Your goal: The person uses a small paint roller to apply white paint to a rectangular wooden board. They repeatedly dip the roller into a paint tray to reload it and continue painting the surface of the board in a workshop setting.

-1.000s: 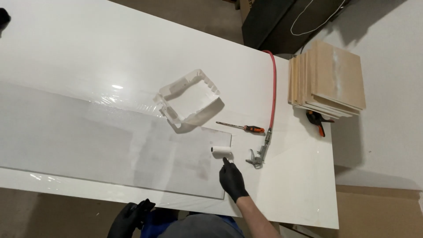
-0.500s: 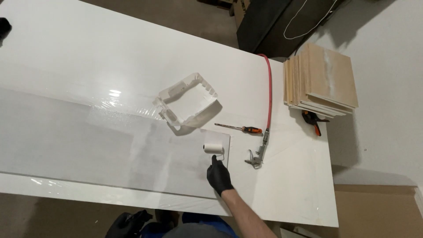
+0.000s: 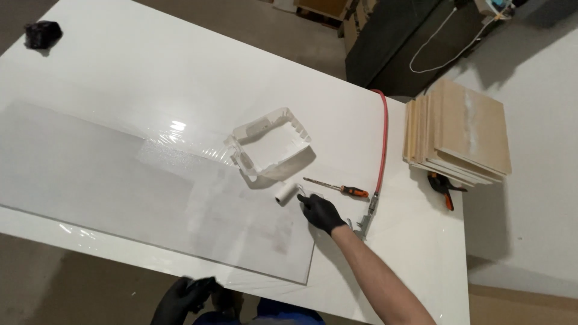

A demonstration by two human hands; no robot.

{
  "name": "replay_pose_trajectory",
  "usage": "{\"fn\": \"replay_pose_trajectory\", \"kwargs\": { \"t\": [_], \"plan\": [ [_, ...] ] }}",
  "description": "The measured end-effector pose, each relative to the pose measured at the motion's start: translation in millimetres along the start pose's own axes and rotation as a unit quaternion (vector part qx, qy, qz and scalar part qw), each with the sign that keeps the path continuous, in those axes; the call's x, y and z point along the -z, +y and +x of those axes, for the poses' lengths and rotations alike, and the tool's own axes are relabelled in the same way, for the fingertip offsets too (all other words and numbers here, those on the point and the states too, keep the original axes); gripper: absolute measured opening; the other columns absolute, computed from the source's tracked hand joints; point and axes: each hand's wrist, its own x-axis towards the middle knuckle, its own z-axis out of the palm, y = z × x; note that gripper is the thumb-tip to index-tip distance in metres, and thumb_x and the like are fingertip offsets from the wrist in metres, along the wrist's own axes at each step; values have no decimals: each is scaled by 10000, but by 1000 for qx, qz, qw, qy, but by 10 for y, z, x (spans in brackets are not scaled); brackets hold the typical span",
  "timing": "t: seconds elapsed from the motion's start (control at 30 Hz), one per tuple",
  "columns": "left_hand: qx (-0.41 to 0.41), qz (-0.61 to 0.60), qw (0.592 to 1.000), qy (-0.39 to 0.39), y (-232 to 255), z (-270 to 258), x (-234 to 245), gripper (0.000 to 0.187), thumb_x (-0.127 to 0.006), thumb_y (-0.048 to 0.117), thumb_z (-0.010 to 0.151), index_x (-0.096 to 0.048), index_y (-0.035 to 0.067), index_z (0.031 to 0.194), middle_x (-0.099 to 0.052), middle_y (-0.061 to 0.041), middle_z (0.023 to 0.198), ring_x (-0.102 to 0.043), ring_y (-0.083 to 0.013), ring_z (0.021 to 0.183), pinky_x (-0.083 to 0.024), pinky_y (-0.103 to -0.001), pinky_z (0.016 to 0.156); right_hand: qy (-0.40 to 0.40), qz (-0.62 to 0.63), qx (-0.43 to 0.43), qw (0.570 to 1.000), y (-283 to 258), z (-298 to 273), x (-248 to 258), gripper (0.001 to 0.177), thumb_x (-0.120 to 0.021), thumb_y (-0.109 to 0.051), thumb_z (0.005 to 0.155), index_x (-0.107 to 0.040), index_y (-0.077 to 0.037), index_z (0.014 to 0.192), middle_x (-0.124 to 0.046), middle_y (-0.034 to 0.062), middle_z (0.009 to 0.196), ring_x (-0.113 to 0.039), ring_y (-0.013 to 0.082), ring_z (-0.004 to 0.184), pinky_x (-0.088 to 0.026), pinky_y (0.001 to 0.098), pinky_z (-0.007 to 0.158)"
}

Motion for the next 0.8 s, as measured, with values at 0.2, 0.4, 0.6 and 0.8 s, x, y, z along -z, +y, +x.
{"fn": "replay_pose_trajectory", "kwargs": {
  "t": [0.2, 0.4, 0.6, 0.8],
  "plan": [
    [-111, -39, 989, -84, 597, 1643, -1490, 305, -704, -161, 858, -582, -25, 1102, -712, -226, 1143, -706, -470, 1072, -565, -630, 848, -30, 8, 95, 995, 91, 58, 462, 410, -590, -236, 923, -638, -221, 1330, -679, 164, 1056, -672, 456, 1026, -563, 578, 870],
    [-229, -37, 968, -97, 1439, 2048, -2797, 167, -745, -27, 910, -617, 22, 1004, -743, -111, 1008, -757, -290, 916, -623, -494, 815, -90, -71, 94, 989, 606, 62, 431, 451, -584, -278, 909, -615, -356, 1352, -663, 63, 1019, -705, 347, 1017, -585, 514, 878],
    [-289, 13, 955, -64, 1968, 2283, -3083, 227, -846, 136, 853, -631, 64, 874, -765, -95, 864, -758, -212, 766, -635, -341, 713, -163, 283, 18, 945, 31, 658, 278, 532, -505, -243, 935, -580, -274, 1461, -571, 72, 982, -607, 226, 848, -493, 311, 915],
    [-333, 39, 942, 26, 1939, 1897, -2664, 242, -853, 121, 871, -633, 60, 951, -746, -105, 933, -759, -255, 808, -650, -454, 750, -104, -92, 171, 975, 952, 106, 557, 463, -579, -257, 918, -592, -327, 1376, -644, 104, 965, -693, 397, 957, -588, 518, 808]
  ]
}}
